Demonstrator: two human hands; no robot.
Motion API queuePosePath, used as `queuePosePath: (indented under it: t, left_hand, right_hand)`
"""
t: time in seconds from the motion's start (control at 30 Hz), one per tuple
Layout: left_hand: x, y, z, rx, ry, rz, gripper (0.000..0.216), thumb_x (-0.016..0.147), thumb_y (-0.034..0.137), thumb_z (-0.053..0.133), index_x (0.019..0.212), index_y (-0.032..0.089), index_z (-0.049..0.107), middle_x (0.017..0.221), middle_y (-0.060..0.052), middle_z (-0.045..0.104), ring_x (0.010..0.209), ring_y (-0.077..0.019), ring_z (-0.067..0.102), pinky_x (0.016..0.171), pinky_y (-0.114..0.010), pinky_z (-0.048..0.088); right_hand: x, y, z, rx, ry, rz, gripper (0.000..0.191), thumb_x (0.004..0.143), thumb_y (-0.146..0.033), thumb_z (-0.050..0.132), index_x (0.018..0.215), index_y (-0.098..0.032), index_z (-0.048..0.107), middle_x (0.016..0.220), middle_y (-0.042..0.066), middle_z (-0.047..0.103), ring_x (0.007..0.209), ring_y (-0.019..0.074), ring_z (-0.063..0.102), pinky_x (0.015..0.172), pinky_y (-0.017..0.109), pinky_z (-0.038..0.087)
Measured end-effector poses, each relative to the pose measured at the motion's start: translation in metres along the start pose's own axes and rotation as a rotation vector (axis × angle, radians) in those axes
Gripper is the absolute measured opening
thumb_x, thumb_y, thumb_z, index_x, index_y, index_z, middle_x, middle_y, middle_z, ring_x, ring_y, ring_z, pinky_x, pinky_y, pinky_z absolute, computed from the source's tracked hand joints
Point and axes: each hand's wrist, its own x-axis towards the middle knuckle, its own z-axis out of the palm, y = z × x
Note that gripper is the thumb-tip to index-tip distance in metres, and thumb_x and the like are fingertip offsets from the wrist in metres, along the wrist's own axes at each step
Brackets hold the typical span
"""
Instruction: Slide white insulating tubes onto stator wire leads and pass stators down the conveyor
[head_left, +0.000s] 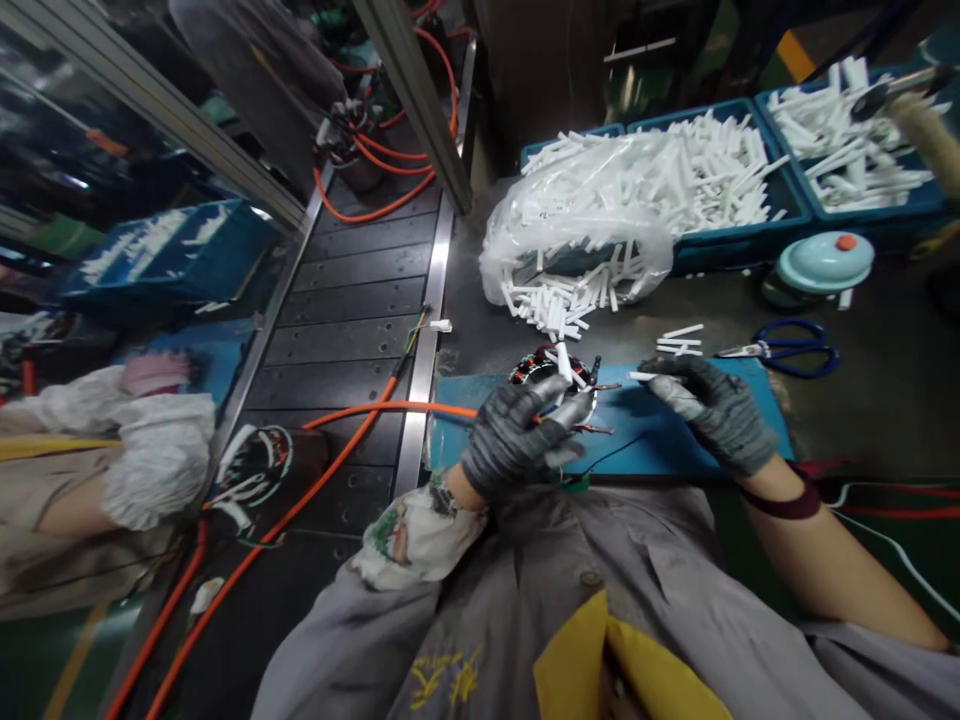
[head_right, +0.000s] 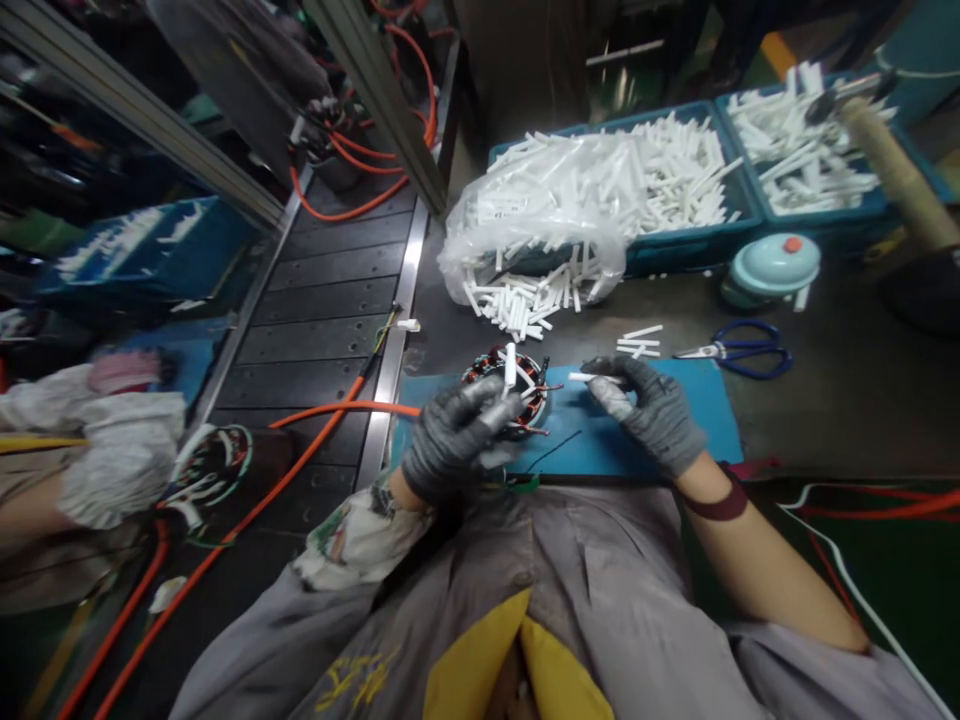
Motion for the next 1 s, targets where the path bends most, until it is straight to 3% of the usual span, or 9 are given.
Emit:
queuePosePath:
  t: [0.1, 0.27, 0.4, 0.53, 0.67, 0.73, 0.9, 1.0]
  left_hand:
    - [-0.014, -0.01, -0.01, -0.051, -0.077, -0.068, 0.034, 0.095, 0.034, 0.06, 0.124, 0.018, 0.066, 0.119, -0.013, 0.07, 0.106, -0.0228, 0.066, 0.084, -0.035, 0.056]
    - [-0.022, -0.021, -0.008, -0.033, -0.279, -0.031, 0.037, 0.097, 0.028, 0.056, 0.133, 0.027, 0.063, 0.115, -0.007, 0.072, 0.102, -0.0204, 0.066, 0.085, -0.033, 0.053]
    - [-0.016, -0.026, -0.005, -0.078, -0.421, -0.057, 0.039, 0.101, 0.033, 0.048, 0.138, 0.027, 0.06, 0.113, -0.006, 0.072, 0.107, -0.0187, 0.064, 0.094, -0.032, 0.051]
    - [0.001, -0.029, -0.008, -0.062, -0.651, -0.07, 0.042, 0.103, 0.037, 0.042, 0.143, 0.029, 0.054, 0.117, -0.005, 0.071, 0.108, -0.0189, 0.064, 0.092, -0.03, 0.049]
    - [0.022, -0.028, -0.011, -0.023, -0.852, -0.154, 0.046, 0.104, 0.042, 0.038, 0.148, 0.033, 0.047, 0.115, -0.005, 0.07, 0.098, -0.0191, 0.066, 0.082, -0.028, 0.049]
    - [0.028, -0.027, -0.012, -0.012, -0.887, -0.174, 0.047, 0.104, 0.043, 0.039, 0.15, 0.035, 0.044, 0.116, -0.005, 0.07, 0.098, -0.0194, 0.066, 0.08, -0.027, 0.049]
    - [0.033, -0.025, -0.017, -0.011, -0.931, -0.132, 0.047, 0.104, 0.044, 0.038, 0.149, 0.033, 0.047, 0.117, -0.005, 0.069, 0.098, -0.0187, 0.065, 0.078, -0.026, 0.047]
    - [0.033, -0.023, -0.016, -0.005, -0.939, -0.132, 0.047, 0.104, 0.045, 0.035, 0.148, 0.032, 0.048, 0.113, -0.005, 0.069, 0.095, -0.0179, 0.064, 0.077, -0.025, 0.047]
  right_hand:
    - [0.0, 0.008, 0.003, -0.02, -0.056, -0.037, 0.03, 0.086, -0.045, 0.063, 0.101, -0.022, 0.075, 0.093, 0.008, 0.079, 0.079, 0.0248, 0.074, 0.071, 0.037, 0.06]
    - [0.011, 0.012, 0.009, 0.031, -0.122, -0.273, 0.026, 0.09, -0.045, 0.064, 0.101, -0.024, 0.075, 0.096, 0.005, 0.078, 0.085, 0.0234, 0.073, 0.077, 0.036, 0.059]
    - [0.024, -0.001, 0.012, -0.212, -0.235, -0.487, 0.04, 0.098, -0.05, 0.048, 0.109, -0.024, 0.076, 0.089, 0.009, 0.076, 0.082, 0.0242, 0.07, 0.075, 0.038, 0.056]
    - [0.031, -0.013, 0.015, -0.259, -0.408, -0.364, 0.053, 0.1, -0.055, 0.036, 0.109, -0.021, 0.075, 0.085, 0.01, 0.075, 0.078, 0.0241, 0.069, 0.073, 0.037, 0.053]
    - [0.036, -0.012, 0.019, -0.062, -0.591, -0.121, 0.064, 0.102, -0.057, 0.024, 0.077, -0.022, 0.071, 0.056, 0.005, 0.062, 0.056, 0.0189, 0.06, 0.068, 0.035, 0.051]
    - [0.038, -0.01, 0.018, -0.05, -0.585, -0.096, 0.065, 0.101, -0.059, 0.022, 0.074, -0.022, 0.069, 0.054, 0.004, 0.06, 0.054, 0.0189, 0.058, 0.068, 0.036, 0.051]
    - [0.046, -0.014, 0.011, 0.0, -0.459, -0.129, 0.052, 0.085, -0.067, 0.056, 0.105, -0.021, 0.07, 0.094, 0.008, 0.075, 0.08, 0.0227, 0.068, 0.071, 0.033, 0.051]
    - [0.052, -0.02, 0.02, 0.028, -0.605, -0.165, 0.049, 0.092, -0.063, 0.047, 0.091, -0.019, 0.07, 0.077, 0.006, 0.071, 0.07, 0.0191, 0.064, 0.067, 0.031, 0.049]
